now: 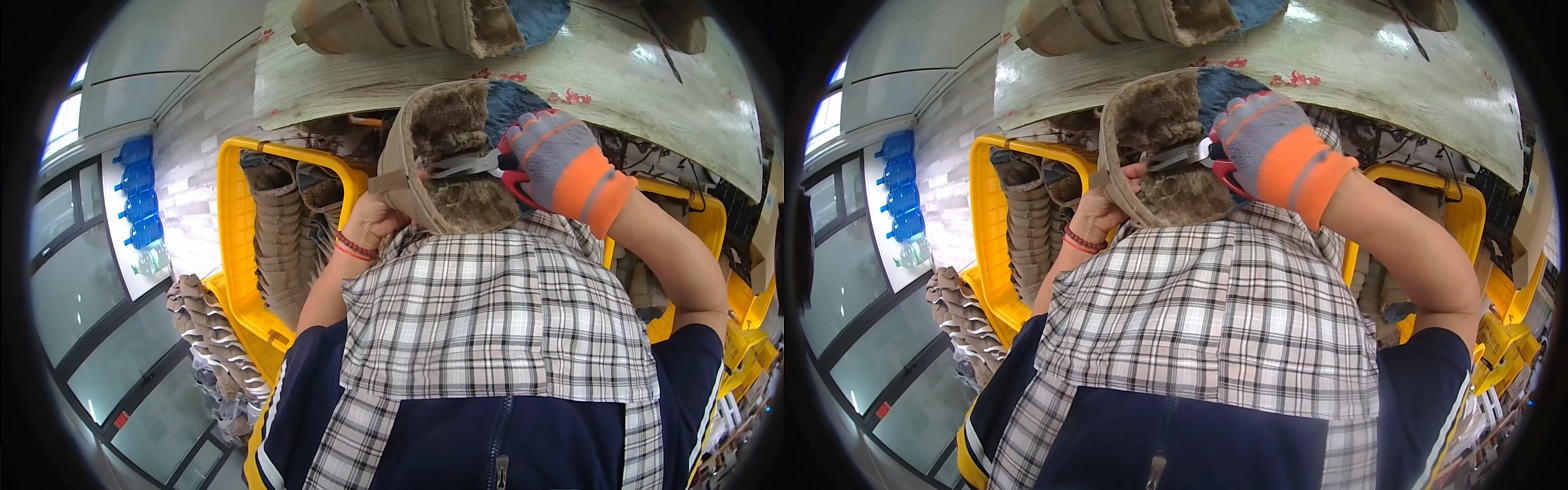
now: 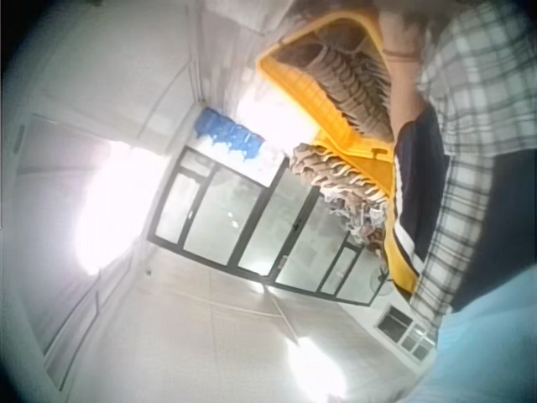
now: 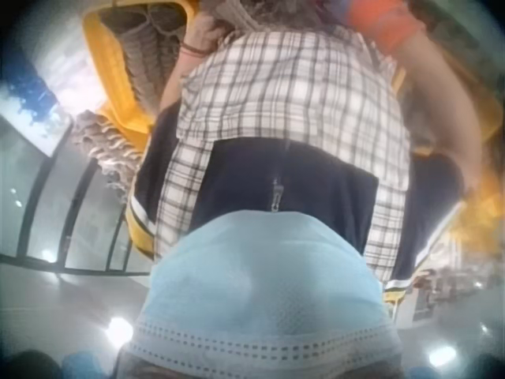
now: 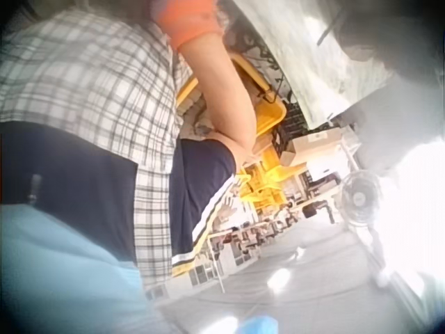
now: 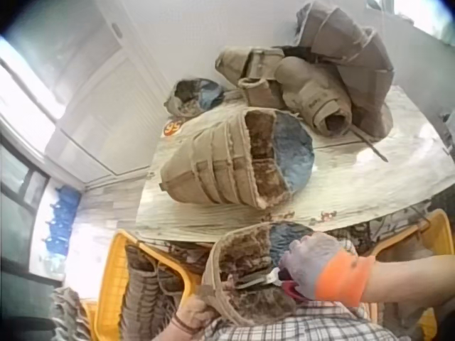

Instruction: The person uses scissors to trim the edges of several beige fabric pieces with blue lining. They repeatedly pick up each piece, cut along the edges, and place the trimmed items into a yellow bin.

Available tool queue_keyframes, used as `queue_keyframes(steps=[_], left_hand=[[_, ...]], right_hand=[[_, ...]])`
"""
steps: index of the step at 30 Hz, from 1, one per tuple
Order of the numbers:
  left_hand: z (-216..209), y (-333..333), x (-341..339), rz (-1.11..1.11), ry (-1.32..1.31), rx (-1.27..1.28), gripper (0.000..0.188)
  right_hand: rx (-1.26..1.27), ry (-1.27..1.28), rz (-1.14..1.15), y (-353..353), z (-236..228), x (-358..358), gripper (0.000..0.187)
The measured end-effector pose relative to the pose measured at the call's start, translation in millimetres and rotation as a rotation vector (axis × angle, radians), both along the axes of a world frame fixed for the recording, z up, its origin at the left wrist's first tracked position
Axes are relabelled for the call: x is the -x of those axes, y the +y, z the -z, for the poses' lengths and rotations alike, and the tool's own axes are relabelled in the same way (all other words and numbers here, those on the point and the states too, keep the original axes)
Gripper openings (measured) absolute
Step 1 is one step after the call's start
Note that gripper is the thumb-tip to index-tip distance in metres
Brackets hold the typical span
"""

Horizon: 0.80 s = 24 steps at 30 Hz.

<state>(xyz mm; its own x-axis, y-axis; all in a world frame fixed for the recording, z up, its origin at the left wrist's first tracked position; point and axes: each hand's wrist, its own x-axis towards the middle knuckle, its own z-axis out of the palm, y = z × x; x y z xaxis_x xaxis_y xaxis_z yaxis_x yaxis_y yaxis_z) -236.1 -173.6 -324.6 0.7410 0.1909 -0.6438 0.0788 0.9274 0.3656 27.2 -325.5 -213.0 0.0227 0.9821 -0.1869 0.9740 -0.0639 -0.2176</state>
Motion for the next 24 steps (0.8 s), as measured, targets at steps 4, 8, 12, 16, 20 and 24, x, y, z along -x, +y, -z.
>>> queue_keyframes(steps=[4, 8, 12, 16, 20, 24], left_hand=[[-9, -3, -4, -0.028, -0.016, 0.022, 0.036], [-17, -8, -9, -0.084, -0.007, 0.015, 0.036], [-16, -8, -9, -0.078, -0.035, 0.016, 0.037], [-19, -10, -10, -0.087, -0.025, 0.005, 0.036], [-14, -9, -7, -0.087, -0.021, 0.014, 0.034], [-15, -8, -9, -0.075, -0.014, 0.045, 0.036]], right_hand=[[0.015, 0.002, 0.004, 4, 7, 2, 0.024], [0.024, 0.029, -0.021, 7, 8, 2, 0.024], [0.031, 0.016, -0.045, 8, 5, 4, 0.022], [0.143, -0.049, -0.013, 3, -1, 4, 0.022], [0.078, 0.057, 0.114, -10, -7, -11, 0.032], [0.004, 0.048, 0.272, -31, -14, -21, 0.064]])
